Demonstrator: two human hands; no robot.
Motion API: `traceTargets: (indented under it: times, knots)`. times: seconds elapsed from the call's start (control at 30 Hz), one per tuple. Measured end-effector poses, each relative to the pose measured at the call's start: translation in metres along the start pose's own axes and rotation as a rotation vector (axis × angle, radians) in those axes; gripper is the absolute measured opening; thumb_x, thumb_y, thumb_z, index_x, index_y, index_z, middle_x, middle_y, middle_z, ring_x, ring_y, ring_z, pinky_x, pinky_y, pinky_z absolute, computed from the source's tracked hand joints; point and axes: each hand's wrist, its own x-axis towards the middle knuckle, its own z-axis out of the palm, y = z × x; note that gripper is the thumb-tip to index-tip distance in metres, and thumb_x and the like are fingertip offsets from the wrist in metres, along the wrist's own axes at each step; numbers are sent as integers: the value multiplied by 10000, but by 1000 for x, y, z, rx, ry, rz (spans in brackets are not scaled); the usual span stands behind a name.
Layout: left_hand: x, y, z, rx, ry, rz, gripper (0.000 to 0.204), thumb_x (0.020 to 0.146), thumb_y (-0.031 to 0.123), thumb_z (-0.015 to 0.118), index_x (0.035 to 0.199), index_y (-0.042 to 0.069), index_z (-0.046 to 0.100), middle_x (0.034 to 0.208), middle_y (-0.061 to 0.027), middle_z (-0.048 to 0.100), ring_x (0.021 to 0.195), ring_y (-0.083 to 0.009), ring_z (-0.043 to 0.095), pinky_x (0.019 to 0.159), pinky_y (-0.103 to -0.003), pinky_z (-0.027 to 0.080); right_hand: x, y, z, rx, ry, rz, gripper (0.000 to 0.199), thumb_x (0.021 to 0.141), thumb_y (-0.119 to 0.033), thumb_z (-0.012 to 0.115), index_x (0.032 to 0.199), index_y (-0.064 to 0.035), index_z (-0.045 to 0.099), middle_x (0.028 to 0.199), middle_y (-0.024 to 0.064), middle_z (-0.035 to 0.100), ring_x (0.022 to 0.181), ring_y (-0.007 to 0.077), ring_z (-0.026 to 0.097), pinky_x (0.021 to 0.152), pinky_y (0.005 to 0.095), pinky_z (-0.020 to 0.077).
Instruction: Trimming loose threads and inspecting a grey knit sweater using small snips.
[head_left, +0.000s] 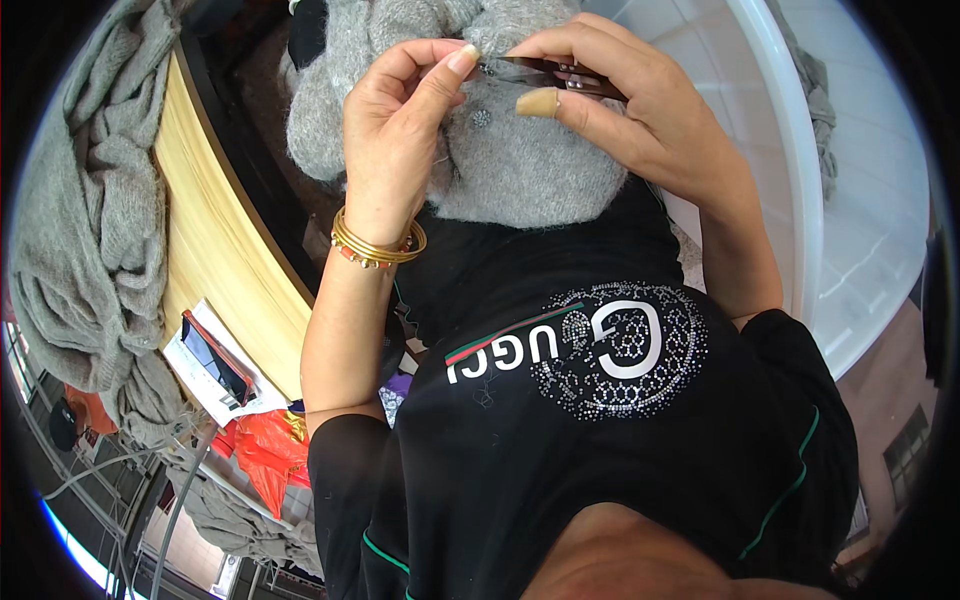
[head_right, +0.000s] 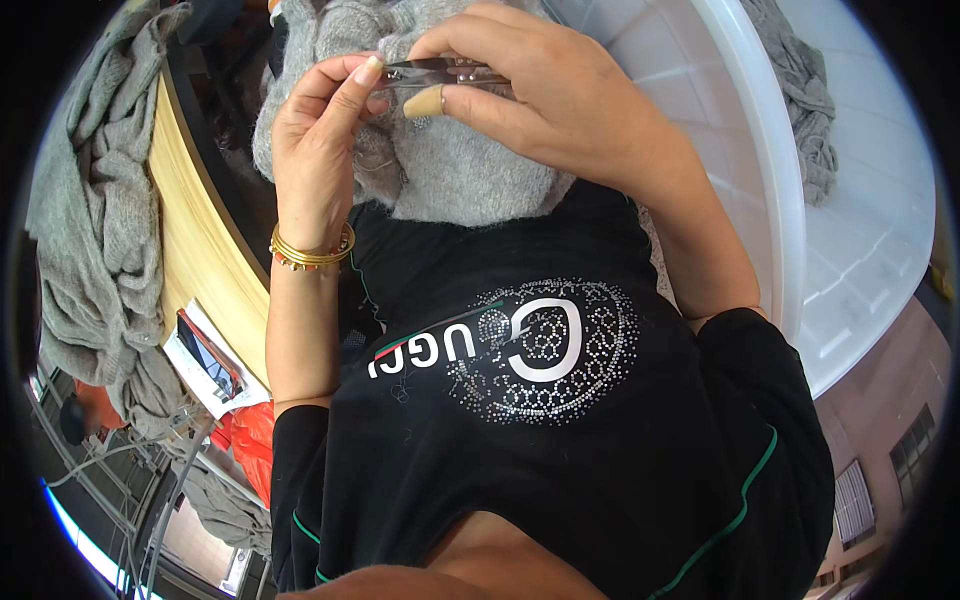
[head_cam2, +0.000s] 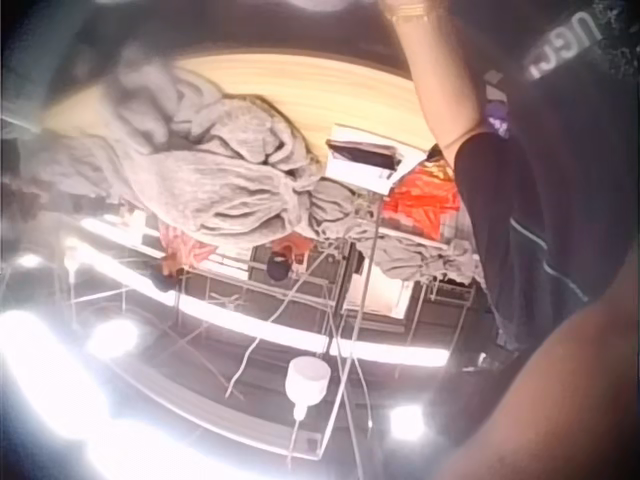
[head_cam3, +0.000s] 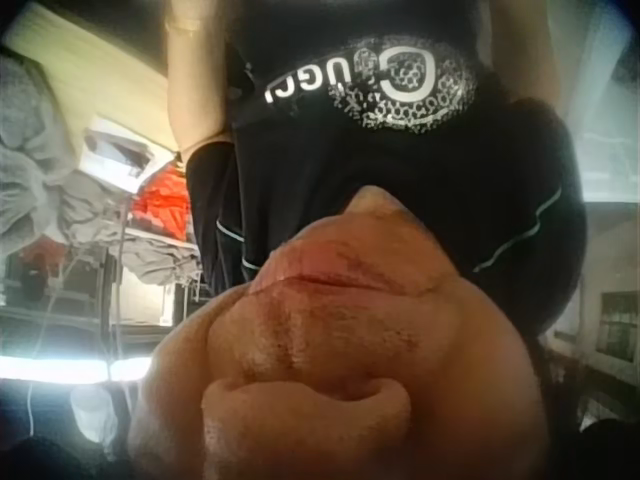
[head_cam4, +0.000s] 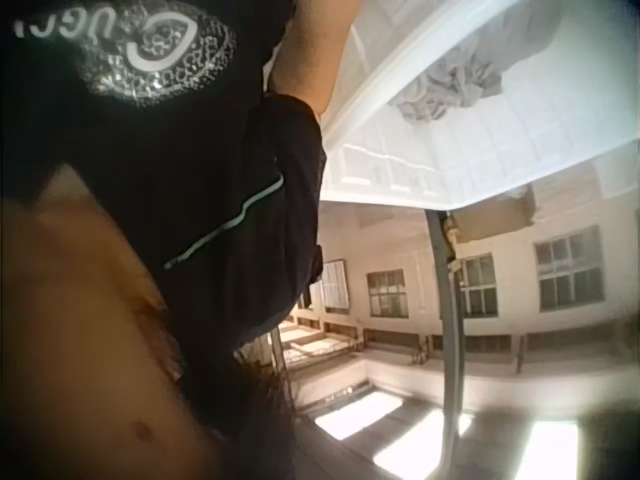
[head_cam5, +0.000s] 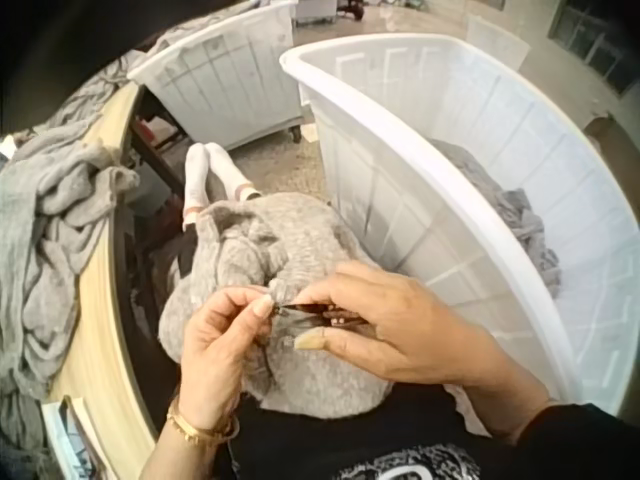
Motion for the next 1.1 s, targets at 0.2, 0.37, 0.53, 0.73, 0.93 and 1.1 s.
traceTargets:
  times: [0.2,0.37,0.53,0.73,0.93,1.1]
  knots:
    - [-1,1,-4,-13,-2,-59,182,992,158,704,1105,16,717,983,-13,726,867,-47,618,789,-198,476,37,-50,-19,-26,-220,778,324,895,-154,773,1154,24,691,910,128,616,791,242,594,696,333,484]
    - [1,2,-1,-44,-35,-67,179,991,142,701,1112,10,713,984,-17,723,884,-52,618,798,-194,470,9,-6,-5,-6,29,23,320,889,-135,763,1143,45,693,903,145,617,793,267,602,698,348,487]
    - [3,-3,-2,-69,9,-21,168,992,123,699,1111,5,710,1064,-27,719,935,-53,615,842,-200,474,6,-9,-12,-73,-16,63,318,891,-137,755,1141,50,695,922,152,628,823,272,613,720,349,494]
    - [2,1,-2,-96,-21,-10,145,1001,99,681,1113,10,703,1217,-64,704,996,-61,604,890,-211,474,31,-37,-25,-48,-103,374,309,882,-126,757,1145,28,704,910,137,607,831,261,607,727,347,490]
    - [3,4,9,-59,-50,40,113,1012,87,661,1090,13,695,1217,-65,703,994,-63,602,887,-208,473,14,-21,-21,-54,-45,412,297,864,-69,748,1153,-6,720,909,120,593,829,247,605,723,332,489]
    - [1,2,6,-49,-45,91,106,1013,86,660,1092,19,686,1213,-63,704,983,-57,598,872,-206,475,29,-36,-26,70,-134,826,294,852,-54,749,1141,-5,730,914,109,598,825,235,606,705,329,488]
